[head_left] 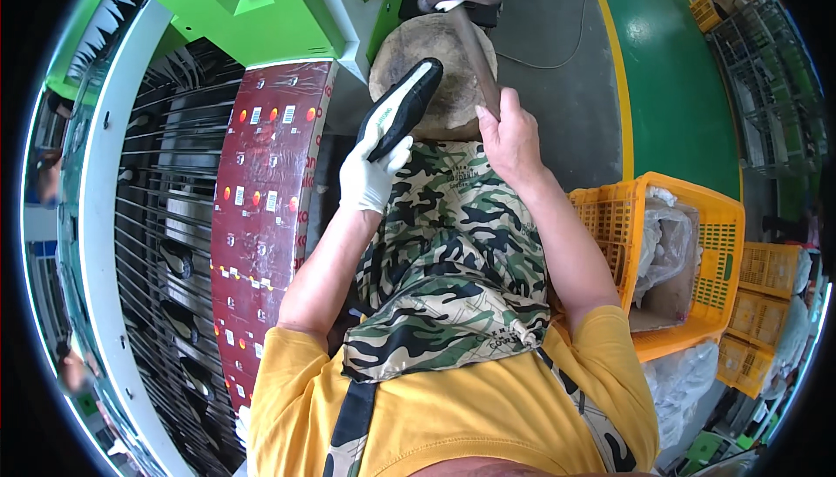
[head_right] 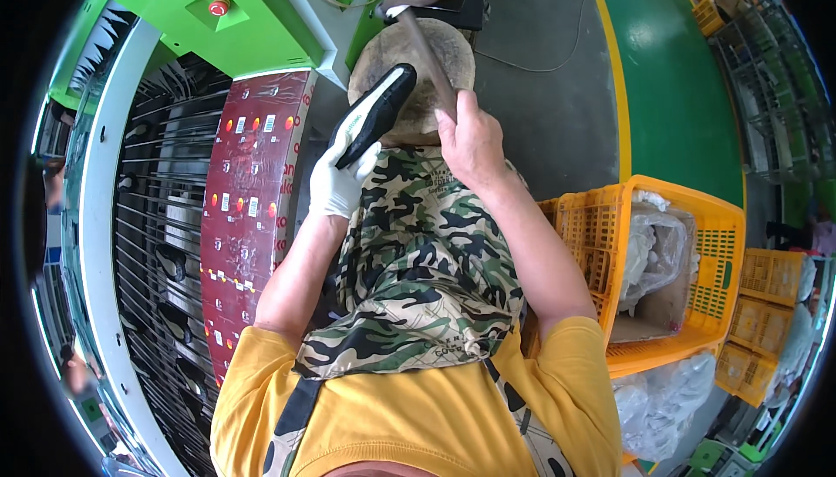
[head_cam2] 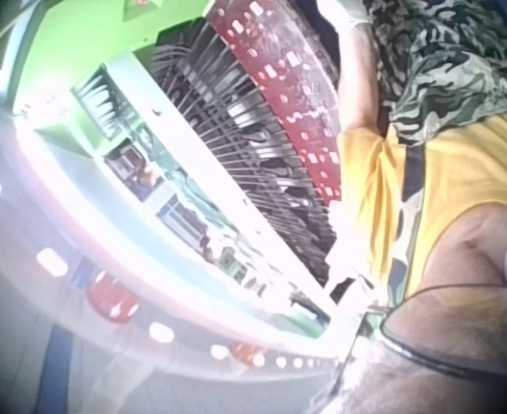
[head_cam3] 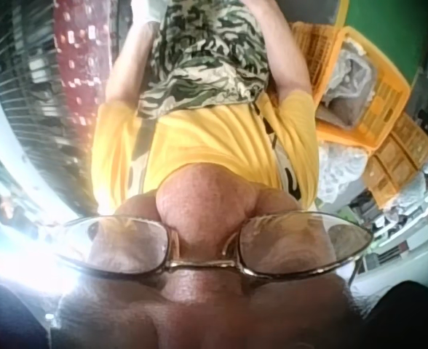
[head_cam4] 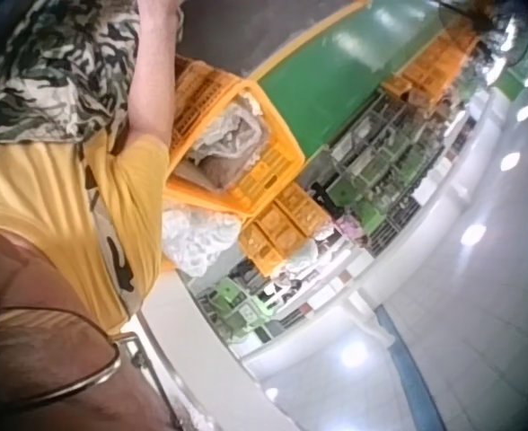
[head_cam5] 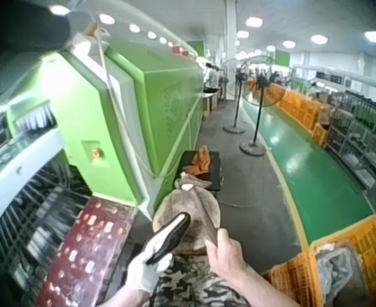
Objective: The worker is using a hammer to beat and shape the soles of shoes on a wooden block before placing them onto a conveyor belt.
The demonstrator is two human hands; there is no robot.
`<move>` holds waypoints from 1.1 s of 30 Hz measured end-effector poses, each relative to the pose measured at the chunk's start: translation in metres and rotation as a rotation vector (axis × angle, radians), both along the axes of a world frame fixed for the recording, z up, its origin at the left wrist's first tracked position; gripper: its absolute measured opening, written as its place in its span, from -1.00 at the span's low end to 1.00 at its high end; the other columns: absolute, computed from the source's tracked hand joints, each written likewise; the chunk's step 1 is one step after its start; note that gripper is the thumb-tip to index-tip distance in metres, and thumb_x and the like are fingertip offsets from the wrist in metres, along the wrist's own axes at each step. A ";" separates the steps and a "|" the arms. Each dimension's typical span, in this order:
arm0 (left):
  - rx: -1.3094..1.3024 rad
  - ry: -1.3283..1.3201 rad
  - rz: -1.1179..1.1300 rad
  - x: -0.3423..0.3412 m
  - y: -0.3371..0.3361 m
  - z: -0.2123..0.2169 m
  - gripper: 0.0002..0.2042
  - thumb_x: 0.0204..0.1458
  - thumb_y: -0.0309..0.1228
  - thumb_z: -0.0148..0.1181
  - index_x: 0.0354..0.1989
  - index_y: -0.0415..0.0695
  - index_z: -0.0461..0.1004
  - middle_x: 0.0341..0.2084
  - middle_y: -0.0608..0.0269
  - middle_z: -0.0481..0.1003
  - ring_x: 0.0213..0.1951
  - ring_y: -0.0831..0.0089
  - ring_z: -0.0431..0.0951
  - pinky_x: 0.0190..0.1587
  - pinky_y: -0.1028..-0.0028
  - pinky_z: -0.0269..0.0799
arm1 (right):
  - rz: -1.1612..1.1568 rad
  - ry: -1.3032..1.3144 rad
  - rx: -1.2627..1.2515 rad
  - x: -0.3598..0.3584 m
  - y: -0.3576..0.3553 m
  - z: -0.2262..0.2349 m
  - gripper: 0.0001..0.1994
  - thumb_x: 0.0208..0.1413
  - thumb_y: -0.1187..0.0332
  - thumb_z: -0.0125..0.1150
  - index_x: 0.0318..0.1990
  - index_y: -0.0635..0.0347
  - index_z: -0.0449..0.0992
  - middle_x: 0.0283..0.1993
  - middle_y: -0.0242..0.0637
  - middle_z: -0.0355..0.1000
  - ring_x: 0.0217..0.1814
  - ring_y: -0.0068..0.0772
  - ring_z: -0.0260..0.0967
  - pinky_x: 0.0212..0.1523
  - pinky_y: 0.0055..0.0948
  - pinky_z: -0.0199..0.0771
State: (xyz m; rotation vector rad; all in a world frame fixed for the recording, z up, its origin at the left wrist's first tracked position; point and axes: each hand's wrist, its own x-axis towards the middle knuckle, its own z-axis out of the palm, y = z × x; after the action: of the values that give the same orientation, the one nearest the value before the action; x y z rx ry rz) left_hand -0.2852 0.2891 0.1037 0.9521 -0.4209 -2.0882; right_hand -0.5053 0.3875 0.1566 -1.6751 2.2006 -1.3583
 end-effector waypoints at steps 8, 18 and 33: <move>0.002 0.021 -0.018 -0.003 -0.001 -0.017 -0.54 0.28 -0.32 0.15 0.26 -0.33 0.33 0.06 -0.09 0.52 -0.05 -0.09 0.65 -0.12 0.26 0.64 | -0.073 -0.174 0.133 -0.030 -0.003 0.048 -0.68 0.26 0.28 0.25 0.03 0.28 0.39 -0.38 0.04 0.55 -0.33 0.13 0.58 -0.29 -0.09 0.53; -0.105 -0.078 -0.060 -0.012 0.017 -0.003 -0.58 0.27 -0.30 0.19 0.20 -0.32 0.39 -0.01 -0.01 0.56 -0.07 0.01 0.66 -0.13 0.29 0.61 | 0.009 0.080 0.480 -0.038 -0.001 -0.021 -0.70 0.27 0.26 0.24 -0.04 0.27 0.33 -0.43 0.05 0.45 -0.34 -0.06 0.54 -0.27 -0.17 0.52; -0.023 -0.052 -0.035 -0.007 0.005 -0.002 -0.53 0.28 -0.28 0.18 0.26 -0.29 0.34 0.03 -0.02 0.54 -0.05 -0.02 0.66 -0.09 0.26 0.60 | -0.004 0.026 0.211 -0.021 0.003 -0.009 -0.74 0.32 0.34 0.19 -0.09 0.30 0.24 -0.45 0.08 0.44 -0.40 0.18 0.48 -0.43 -0.08 0.42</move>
State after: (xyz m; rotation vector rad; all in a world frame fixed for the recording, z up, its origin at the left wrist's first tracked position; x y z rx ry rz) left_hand -0.2920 0.2944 0.1017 0.9937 -0.4900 -2.0889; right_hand -0.5260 0.3908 0.1477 -1.6222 2.2701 -1.0661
